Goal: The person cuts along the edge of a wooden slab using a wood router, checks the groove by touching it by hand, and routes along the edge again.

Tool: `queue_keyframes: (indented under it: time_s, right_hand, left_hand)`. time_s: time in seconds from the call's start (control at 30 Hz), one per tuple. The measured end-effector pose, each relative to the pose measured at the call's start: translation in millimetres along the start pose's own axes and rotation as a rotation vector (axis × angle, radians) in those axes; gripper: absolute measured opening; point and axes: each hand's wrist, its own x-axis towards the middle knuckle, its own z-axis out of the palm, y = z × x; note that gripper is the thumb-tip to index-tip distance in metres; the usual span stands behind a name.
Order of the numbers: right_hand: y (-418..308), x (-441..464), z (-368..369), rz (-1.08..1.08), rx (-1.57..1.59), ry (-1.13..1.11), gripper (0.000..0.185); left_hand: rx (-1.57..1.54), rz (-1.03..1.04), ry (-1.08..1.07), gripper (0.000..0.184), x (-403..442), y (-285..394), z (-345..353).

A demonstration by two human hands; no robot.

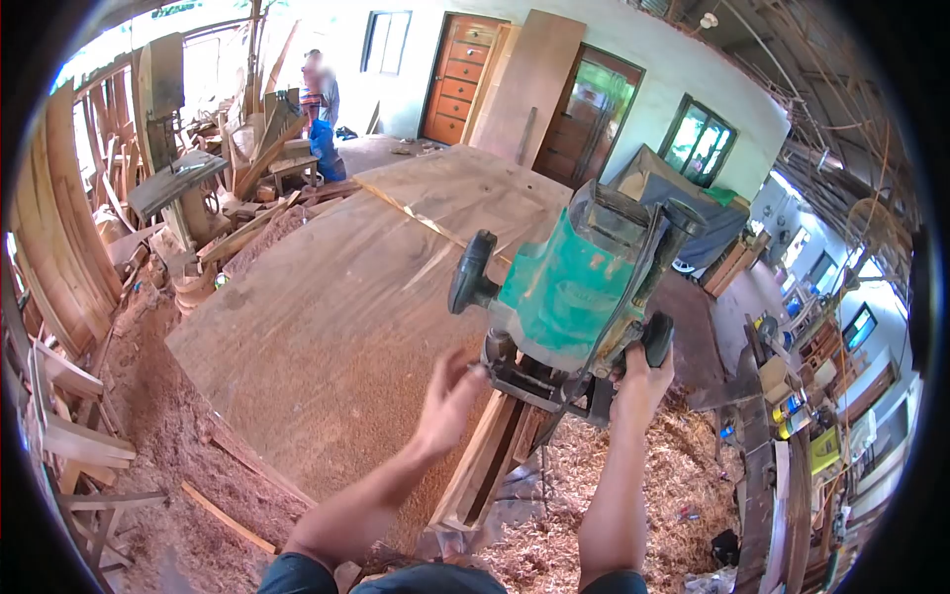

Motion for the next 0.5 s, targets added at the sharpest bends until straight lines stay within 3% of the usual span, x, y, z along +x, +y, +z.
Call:
queue_keyframes:
  time_s: [0.13,0.23,0.5]
  right_hand:
    - [-4.4,-4.8,4.4,0.005,0.014,0.019,0.023]
    - [-1.7,-3.5,4.6,-0.01,0.047,0.022,0.022]
    - [-0.1,-2.4,-0.8,0.053,0.048,-0.003,0.019]
  left_hand:
    - [-0.134,0.106,-0.179,0.053,0.9,-8.6,25.5]
    - [-0.106,-0.002,-0.065,0.042,6.6,-9.4,35.6]
    - [-0.114,0.117,-0.029,0.024,3.5,-10.4,40.1]
